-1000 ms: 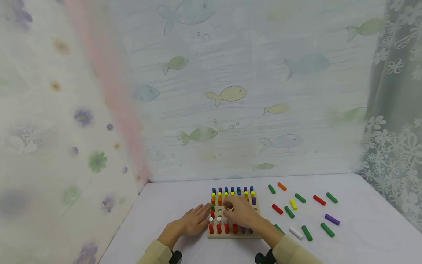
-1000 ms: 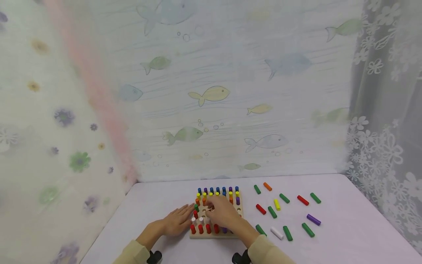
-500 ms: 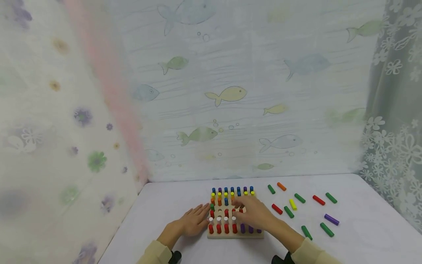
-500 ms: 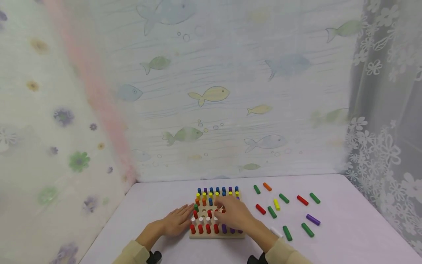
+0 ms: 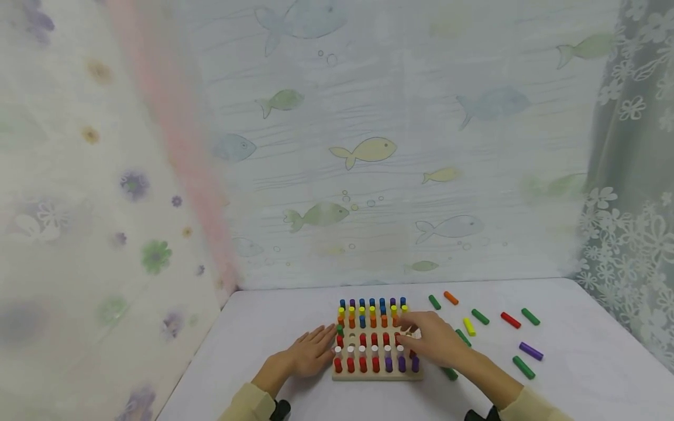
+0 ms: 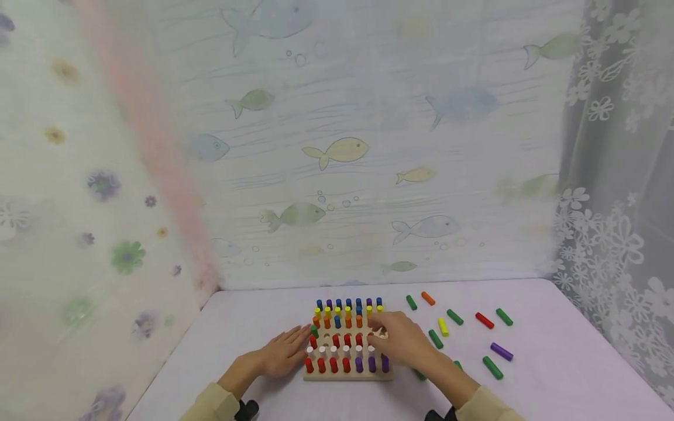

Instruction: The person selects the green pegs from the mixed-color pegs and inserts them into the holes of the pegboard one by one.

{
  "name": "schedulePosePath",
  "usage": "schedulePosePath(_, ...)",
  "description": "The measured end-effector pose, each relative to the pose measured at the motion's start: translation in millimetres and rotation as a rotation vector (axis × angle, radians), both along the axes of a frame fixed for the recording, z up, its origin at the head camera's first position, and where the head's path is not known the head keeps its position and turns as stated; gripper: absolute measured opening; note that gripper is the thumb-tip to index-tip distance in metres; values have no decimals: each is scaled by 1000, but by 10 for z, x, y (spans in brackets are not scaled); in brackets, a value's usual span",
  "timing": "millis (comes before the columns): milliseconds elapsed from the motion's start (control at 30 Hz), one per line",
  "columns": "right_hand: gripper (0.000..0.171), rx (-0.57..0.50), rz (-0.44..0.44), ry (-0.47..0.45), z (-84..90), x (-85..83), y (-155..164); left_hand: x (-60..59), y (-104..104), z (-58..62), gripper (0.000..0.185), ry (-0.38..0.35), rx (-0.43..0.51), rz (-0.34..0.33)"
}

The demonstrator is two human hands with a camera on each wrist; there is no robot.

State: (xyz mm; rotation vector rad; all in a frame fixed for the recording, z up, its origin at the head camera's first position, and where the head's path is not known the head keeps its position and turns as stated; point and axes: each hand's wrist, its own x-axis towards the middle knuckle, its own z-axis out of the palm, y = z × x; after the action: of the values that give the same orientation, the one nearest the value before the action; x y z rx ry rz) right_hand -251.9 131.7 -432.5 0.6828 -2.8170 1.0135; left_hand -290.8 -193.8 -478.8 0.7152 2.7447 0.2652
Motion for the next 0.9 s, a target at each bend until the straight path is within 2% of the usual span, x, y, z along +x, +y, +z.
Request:
schedulePosePath(167,16,9,-21,-10,12,21,160,-22,-7,-27,66,-11,8,-7)
schedulePosePath(433,19,3,-34,-20,-2,36,472,-107,-47,-180,68,-2,45,7)
schedulePosePath(600,15,1,-70,-52,-9,36,669,-61,-16,-107,66,-12,23,22)
schedulePosePath(667,17,-17,-80,-70,-9,35,749,-24,1,-37,66,-15,16,19)
schedulePosePath(900,20,-24,-102,-19,-70,-7,1060,6,13,11,65,-14,2,18)
